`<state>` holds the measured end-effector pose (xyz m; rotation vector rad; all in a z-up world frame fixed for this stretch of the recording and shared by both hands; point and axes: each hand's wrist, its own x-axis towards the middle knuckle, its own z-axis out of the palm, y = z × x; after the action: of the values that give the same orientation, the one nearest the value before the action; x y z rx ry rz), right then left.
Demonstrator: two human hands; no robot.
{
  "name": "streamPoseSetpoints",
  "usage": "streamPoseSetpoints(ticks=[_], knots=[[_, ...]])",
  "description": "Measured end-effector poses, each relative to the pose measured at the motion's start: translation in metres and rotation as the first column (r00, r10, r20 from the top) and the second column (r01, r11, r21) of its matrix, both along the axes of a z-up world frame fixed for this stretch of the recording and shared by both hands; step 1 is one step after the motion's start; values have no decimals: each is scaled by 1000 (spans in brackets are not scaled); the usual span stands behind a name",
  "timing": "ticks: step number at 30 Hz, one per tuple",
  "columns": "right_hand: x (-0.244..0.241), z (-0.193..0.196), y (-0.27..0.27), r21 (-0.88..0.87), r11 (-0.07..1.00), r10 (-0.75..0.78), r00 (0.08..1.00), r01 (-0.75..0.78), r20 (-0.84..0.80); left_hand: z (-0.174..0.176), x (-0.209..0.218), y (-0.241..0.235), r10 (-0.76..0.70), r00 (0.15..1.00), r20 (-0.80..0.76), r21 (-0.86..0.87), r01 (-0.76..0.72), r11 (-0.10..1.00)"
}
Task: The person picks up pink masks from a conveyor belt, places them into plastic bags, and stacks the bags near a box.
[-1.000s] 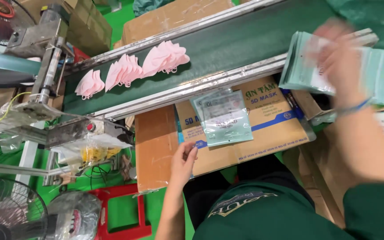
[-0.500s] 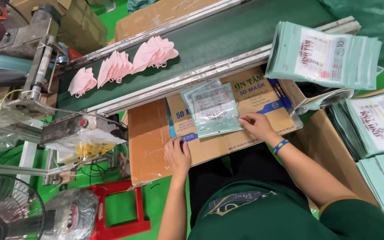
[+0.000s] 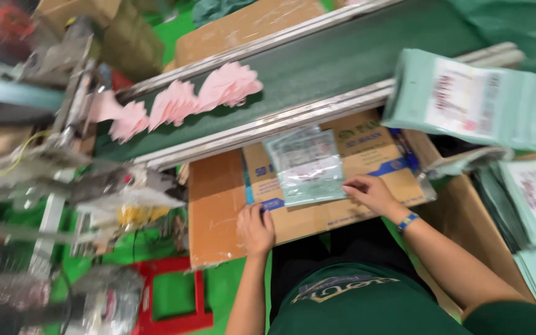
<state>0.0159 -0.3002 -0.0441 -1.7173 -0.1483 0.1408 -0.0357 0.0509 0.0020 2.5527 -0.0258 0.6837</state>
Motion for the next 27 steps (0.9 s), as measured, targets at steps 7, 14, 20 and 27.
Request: streamPoseSetpoints(ticks=[7, 14, 20, 27], knots=[[4, -31, -18, 51, 995, 87, 993, -83, -82, 1, 6, 2, 85, 996, -8, 3, -85, 996], [0, -40, -23, 203, 976, 100, 988, -75, -118, 61, 123, 33, -273, 961, 51, -111, 277, 954], [-1, -54, -28, 152, 987, 83, 979, -54, -189, 133, 301, 51, -374, 923, 88, 272, 338, 901], [5, -69, -35, 29, 996, 86, 982, -82, -170, -14, 470, 62, -154, 988, -25, 463, 148, 874]])
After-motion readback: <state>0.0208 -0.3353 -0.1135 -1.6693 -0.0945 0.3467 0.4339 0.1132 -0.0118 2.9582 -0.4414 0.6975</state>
